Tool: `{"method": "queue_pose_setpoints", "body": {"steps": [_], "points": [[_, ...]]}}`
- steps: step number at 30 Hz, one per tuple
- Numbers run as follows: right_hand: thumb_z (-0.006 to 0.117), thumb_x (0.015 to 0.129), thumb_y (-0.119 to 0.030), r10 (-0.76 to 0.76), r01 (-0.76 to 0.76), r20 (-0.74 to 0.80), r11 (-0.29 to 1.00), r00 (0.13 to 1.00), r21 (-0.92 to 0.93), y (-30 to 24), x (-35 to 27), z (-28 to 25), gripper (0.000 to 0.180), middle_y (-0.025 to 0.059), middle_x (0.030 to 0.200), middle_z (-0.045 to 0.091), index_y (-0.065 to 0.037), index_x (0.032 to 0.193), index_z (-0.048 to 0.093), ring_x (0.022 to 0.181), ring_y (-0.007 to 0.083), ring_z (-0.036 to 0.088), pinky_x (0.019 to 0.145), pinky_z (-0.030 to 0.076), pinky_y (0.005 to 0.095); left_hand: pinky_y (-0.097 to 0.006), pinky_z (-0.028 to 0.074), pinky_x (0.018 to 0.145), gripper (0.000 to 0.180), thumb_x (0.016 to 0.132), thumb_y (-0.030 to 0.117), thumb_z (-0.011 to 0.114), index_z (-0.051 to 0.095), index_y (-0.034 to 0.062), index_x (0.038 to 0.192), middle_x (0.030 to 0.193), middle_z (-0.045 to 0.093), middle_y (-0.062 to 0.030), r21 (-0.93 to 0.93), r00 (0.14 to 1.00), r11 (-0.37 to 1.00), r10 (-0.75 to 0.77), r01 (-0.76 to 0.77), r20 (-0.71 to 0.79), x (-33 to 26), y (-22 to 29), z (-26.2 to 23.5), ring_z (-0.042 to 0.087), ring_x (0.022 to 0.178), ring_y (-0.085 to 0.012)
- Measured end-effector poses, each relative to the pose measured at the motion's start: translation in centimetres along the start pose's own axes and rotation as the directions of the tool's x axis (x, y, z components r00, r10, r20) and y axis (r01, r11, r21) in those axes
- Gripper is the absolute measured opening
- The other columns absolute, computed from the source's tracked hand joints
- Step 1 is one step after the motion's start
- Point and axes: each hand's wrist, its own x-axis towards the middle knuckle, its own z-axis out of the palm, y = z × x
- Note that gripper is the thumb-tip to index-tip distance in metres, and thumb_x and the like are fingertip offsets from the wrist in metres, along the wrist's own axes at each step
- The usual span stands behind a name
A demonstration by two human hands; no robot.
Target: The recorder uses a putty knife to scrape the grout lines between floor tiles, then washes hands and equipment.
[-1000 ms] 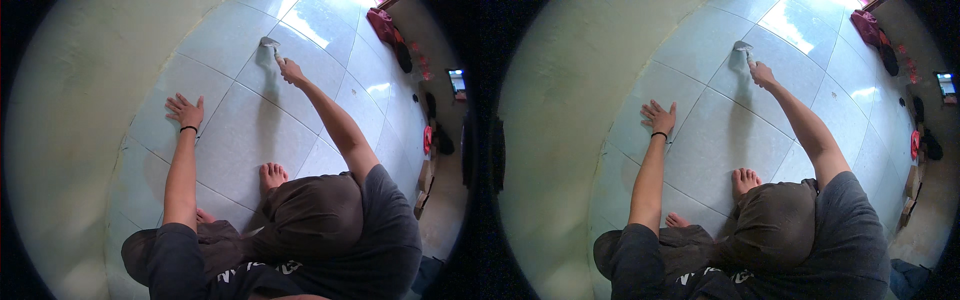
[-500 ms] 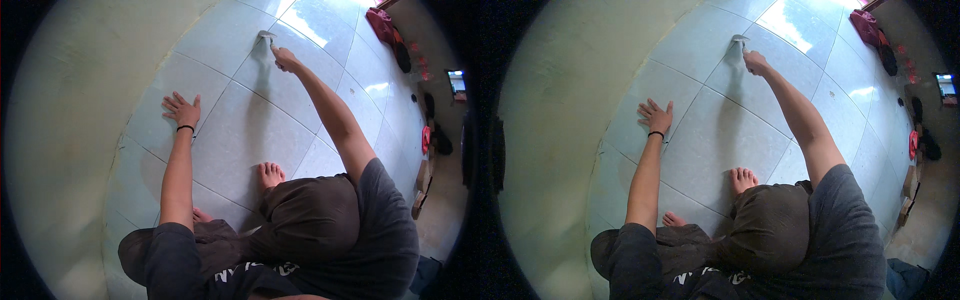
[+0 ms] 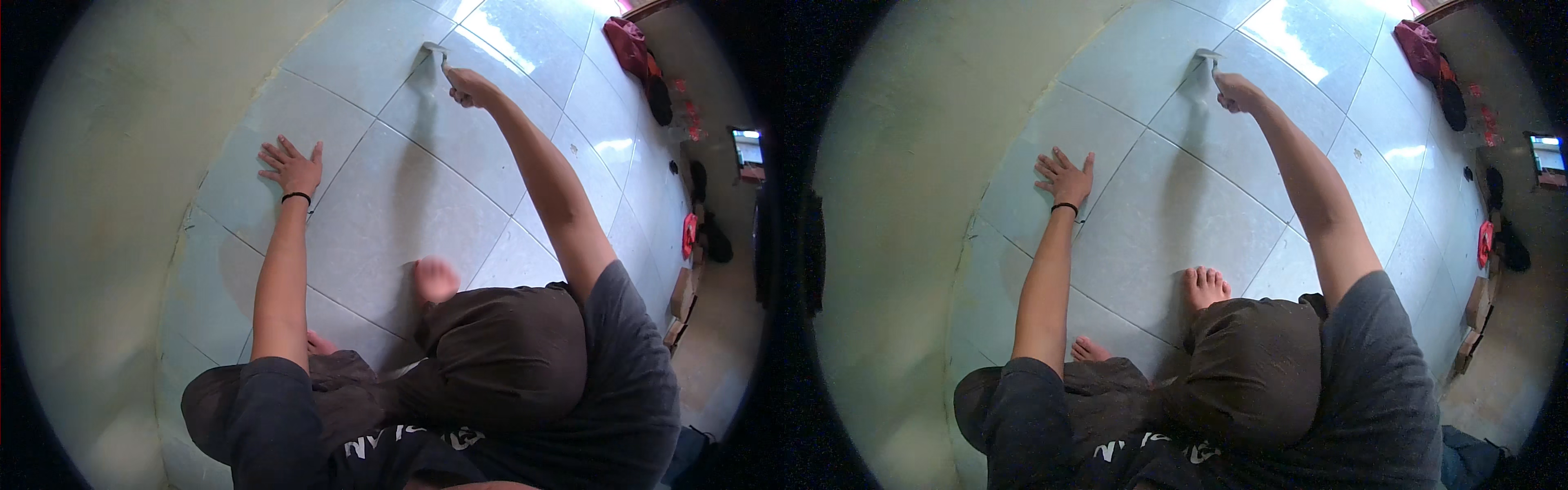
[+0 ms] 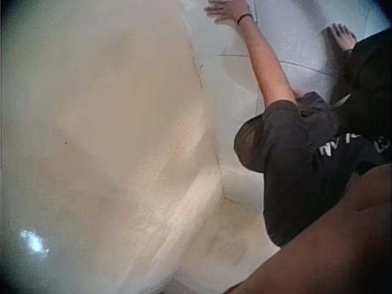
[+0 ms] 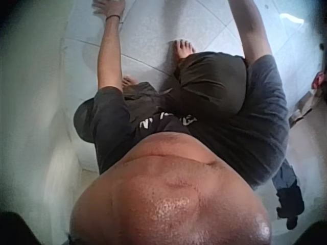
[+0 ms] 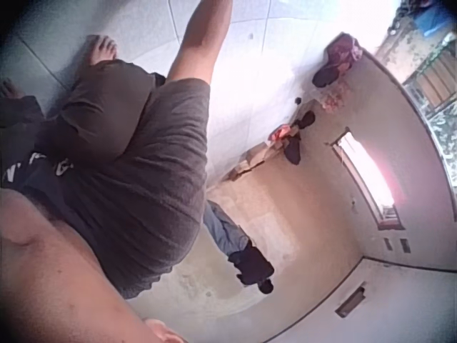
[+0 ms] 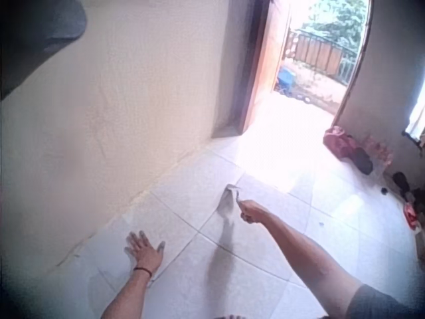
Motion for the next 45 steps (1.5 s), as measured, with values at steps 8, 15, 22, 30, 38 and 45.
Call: {"method": "queue_pose_setpoints", "body": {"steps": [8,15,22,30,38,45], "points": [[0.029,0.094,-0.048,0.056,-0.057,0.03,0.998,0.998,0.035,-1.6,-0.3,-1.2,0.043,0.0024,0.059,0.043,-0.012,0.075,0.039,0.043,0.009,0.031,0.036,0.022,0.0251,-0.068,0.003,0.103,0.093,0.087,0.068,0.028,0.0,0.0012,0.146,0.147,-0.006,-0.0335,-0.016,1.0,1.0,0.027,-0.027,-0.01,0.1,1.1,-0.5,-0.007,0.136,-0.0502],[0.036,0.093,-0.049,0.021,-0.024,0.074,0.999,0.997,0.03,0.5,-2.5,2.9,0.044,0.0055,0.065,0.047,-0.007,0.08,0.043,0.045,0.0094,0.037,0.034,0.025,0.0238,-0.068,0.003,0.103,0.093,0.087,0.068,0.028,-0.001,0.001,0.146,0.147,-0.007,-0.0341,0.003,0.999,1.0,-0.019,0.019,0.041,-0.2,-1.1,0.5,-0.008,0.136,-0.0504],[0.033,0.094,-0.05,0.037,-0.039,0.092,0.999,0.995,0.025,-0.2,-2.0,1.9,0.044,0.0055,0.066,0.047,-0.009,0.081,0.041,0.043,0.0097,0.035,0.034,0.024,0.0231,-0.068,0.003,0.103,0.094,0.087,0.068,0.028,0.0,0.0,0.146,0.147,-0.007,-0.0348,-0.007,1.0,1.0,-0.002,0.002,0.029,-0.2,-0.5,0.2,-0.008,0.136,-0.0505],[0.033,0.093,-0.043,0.045,-0.046,0.093,0.999,0.995,0.01,-1.6,-1.6,0.1,0.038,0.0059,0.068,0.047,-0.008,0.081,0.04,0.045,0.0088,0.036,0.034,0.024,0.0221,-0.069,0.003,0.102,0.094,0.087,0.068,0.028,-0.001,0.0,0.146,0.146,-0.007,-0.035,-0.031,1.0,0.999,0.026,-0.026,-0.001,0.3,0.0,-0.1,-0.008,0.136,-0.0512],[0.036,0.092,-0.051,0.025,-0.036,0.186,0.998,0.982,0.056,-1.7,-1.3,-0.7,0.043,0.0051,0.068,0.046,-0.011,0.076,0.037,0.046,0.0077,0.036,0.033,0.022,0.0198,-0.068,0.004,0.103,0.097,0.086,0.07,0.029,-0.003,0.0013,0.146,0.146,-0.009,-0.0346,-0.012,1.0,1.0,0.007,-0.006,0.03,0.0,0.4,-0.3,-0.008,0.136,-0.051],[0.033,0.091,-0.056,-0.006,0.001,0.092,0.998,0.996,0.058,3.6,0.0,2.9,0.047,0.0036,0.062,0.046,-0.012,0.078,0.044,0.046,0.0113,0.04,0.038,0.03,0.0281,-0.068,0.003,0.103,0.095,0.087,0.068,0.028,-0.002,0.0001,0.146,0.146,-0.008,-0.0352,-0.017,0.999,1.0,0.012,-0.012,0.04,-0.2,0.1,-0.4,-0.008,0.136,-0.0511]]}}
